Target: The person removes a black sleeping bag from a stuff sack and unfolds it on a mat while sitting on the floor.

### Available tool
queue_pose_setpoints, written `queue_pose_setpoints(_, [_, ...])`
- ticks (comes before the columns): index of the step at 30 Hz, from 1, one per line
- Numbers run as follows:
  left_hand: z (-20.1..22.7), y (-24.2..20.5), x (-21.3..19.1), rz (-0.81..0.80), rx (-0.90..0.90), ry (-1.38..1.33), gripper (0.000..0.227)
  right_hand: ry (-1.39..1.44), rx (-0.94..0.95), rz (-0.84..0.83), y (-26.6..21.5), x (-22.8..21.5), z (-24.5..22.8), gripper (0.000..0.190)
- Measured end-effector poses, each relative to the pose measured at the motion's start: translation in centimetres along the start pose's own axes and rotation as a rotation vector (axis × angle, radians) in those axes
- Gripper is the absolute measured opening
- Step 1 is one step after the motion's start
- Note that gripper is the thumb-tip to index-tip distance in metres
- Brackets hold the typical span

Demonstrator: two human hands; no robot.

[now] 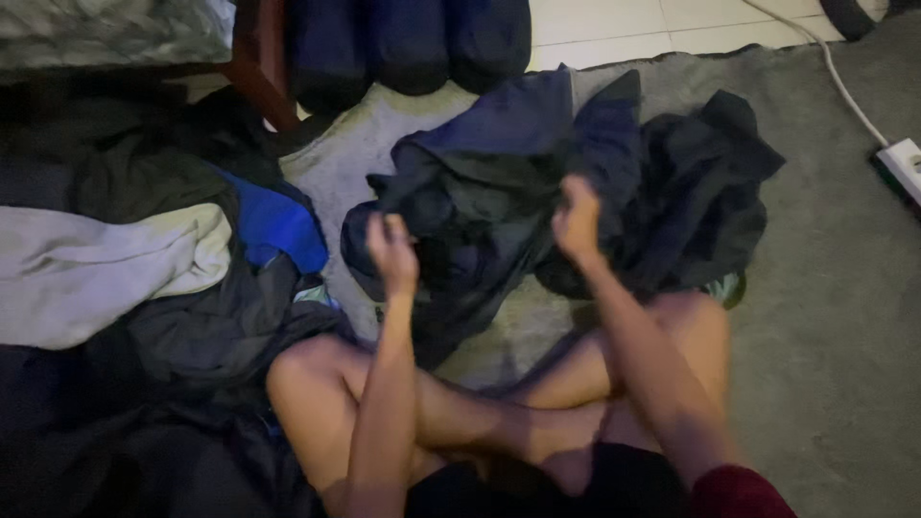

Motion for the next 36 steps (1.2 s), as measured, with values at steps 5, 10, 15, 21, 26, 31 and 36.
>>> queue_pose_setpoints(5, [-0.1, 1.8, -2.7, 0.163, 0.007, -0.234, 0.017, -0.171, 0.08, 0.391, 3.7, -4.8, 0.1, 0.044])
queue_pose_setpoints(10, [-1.0, -0.4, -0.5, 0.117, 0.03, -0.1, 0.046, -0.241, -0.283, 0.377, 0.2, -3.4, -5.6, 0.068])
queue_pose_setpoints(15, [3.2, -5.3, 3.2, -0.24, 0.83, 0.211, 0.019, 0.14, -0.554, 0.004, -2.8, 0.9, -12.6, 0.111])
queue_pose_setpoints(21, [6.0, -4.7, 0.6, 0.19, 0.869, 0.407, 0.025, 0.11, -0.54, -0.231, 0.3, 1.0, -9.2, 0.041])
queue_pose_setpoints(26, [4.6, -2.4, 0.3, -0.378, 0.483, 0.32, 0.062, 0.276, -0.145, -0.094, 2.6, -2.8, -6.4, 0.05])
queue_pose_setpoints(31, [1.9, -2.4, 1.3, -0.589, 0.362, 0.512, 0.055, 0.012, 0.138, 0.227, 6.3, -5.3, -2.8, 0.026])
queue_pose_setpoints(36, [2.4, 0.2, -2.1, -0.202, 0.447, 0.566, 0.034, -0.047, 0.319, 0.483, 6.3, -6.7, -1.0, 0.027])
Point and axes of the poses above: each hand's wrist, its own y-axis towards the middle knuckle, its own x-axis out of the palm, z = x × y, the point moved 4 cm from there along y, towards the middle knuckle, and after that the axes turned 3 degrees about z, right-handed, at the moved point
